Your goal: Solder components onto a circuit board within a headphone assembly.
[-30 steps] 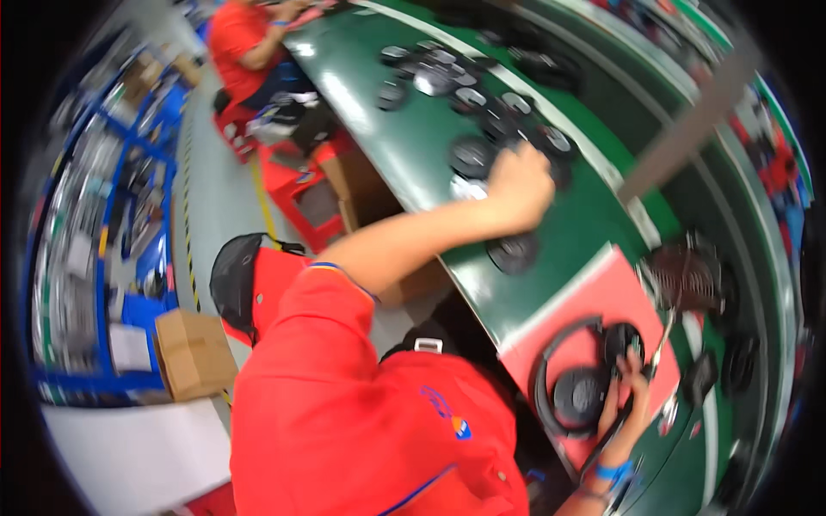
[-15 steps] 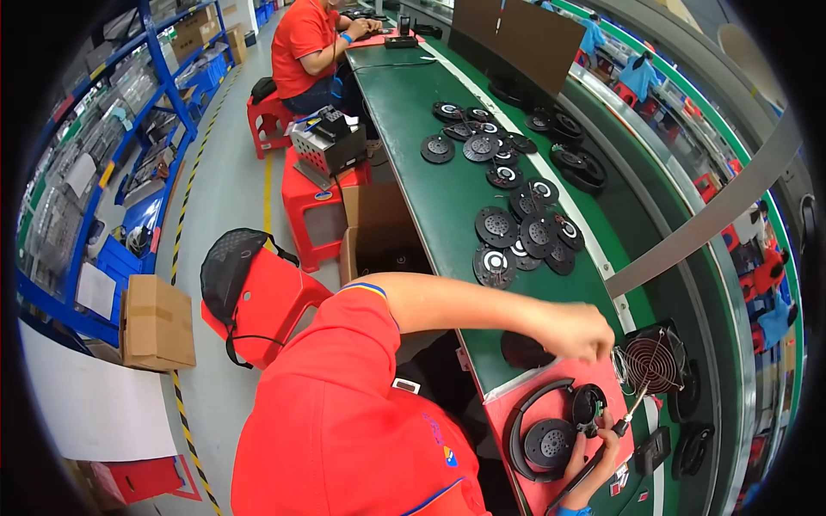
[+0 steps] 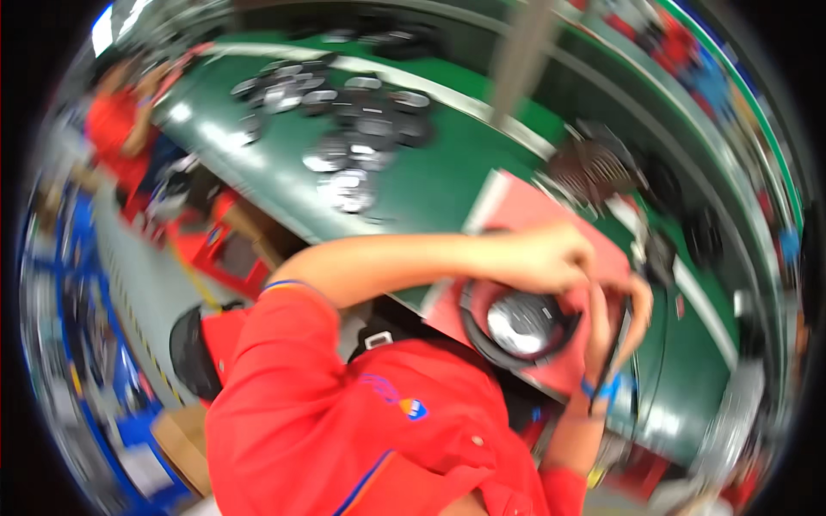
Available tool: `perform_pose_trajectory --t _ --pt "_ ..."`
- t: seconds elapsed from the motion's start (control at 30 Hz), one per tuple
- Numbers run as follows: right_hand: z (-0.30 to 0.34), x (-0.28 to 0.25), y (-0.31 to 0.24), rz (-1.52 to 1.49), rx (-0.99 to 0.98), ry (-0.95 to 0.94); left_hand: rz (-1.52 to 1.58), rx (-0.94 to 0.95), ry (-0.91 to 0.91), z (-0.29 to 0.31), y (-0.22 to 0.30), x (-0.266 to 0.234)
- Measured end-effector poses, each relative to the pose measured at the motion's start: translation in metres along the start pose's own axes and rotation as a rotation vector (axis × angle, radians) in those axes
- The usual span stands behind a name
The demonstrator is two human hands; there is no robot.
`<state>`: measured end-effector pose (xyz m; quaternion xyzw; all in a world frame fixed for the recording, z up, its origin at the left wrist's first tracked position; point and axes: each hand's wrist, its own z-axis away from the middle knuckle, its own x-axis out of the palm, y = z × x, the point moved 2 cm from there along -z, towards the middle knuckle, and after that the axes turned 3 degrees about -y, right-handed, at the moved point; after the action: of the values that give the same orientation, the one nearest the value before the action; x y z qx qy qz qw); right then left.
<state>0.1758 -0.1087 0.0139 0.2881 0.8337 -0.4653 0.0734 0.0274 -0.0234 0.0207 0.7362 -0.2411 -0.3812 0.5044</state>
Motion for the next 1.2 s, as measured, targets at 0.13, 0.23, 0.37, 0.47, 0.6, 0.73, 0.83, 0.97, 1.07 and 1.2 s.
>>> perform_pose_trajectory --t 0.13,0.23,0.37,0.47,0.6,0.73,0.83,0.97,1.07,1.2 --pt "-0.007 0.009 0.005 -0.176 -0.033 -0.067 -0.004 -0.162 0.01 0.001 0.002 -0.01" --pt "-0.007 0.007 0.014 -0.209 -0.045 -0.071 0.111 -0.239 -0.018 -0.003 0.0 -0.01" --pt "-0.005 0.004 0.018 -0.204 -0.036 -0.081 0.155 -0.233 0.044 -0.006 -0.002 -0.005" --pt "-0.003 0.004 0.019 -0.185 -0.015 -0.107 0.124 -0.238 0.07 -0.004 -0.002 -0.001" --pt "-0.003 0.007 0.021 -0.208 -0.02 -0.115 0.133 -0.238 0.08 -0.002 -0.004 -0.002" --pt "-0.005 0.007 0.021 -0.22 -0.023 -0.115 0.13 -0.193 0.075 -0.003 -0.005 -0.003" --pt "-0.004 0.009 0.024 -0.235 -0.008 -0.125 0.093 -0.185 0.092 -0.002 -0.003 -0.003" --pt "0.0 0.014 0.021 -0.223 0.035 -0.15 0.029 -0.147 0.125 0.0 -0.002 -0.004" --pt "0.0 0.015 0.01 -0.134 0.059 -0.19 0.122 -0.173 0.135 0.001 -0.001 -0.006" --pt "-0.001 0.011 0.023 -0.237 0.018 -0.13 0.102 -0.178 0.141 0.002 -0.004 -0.006"
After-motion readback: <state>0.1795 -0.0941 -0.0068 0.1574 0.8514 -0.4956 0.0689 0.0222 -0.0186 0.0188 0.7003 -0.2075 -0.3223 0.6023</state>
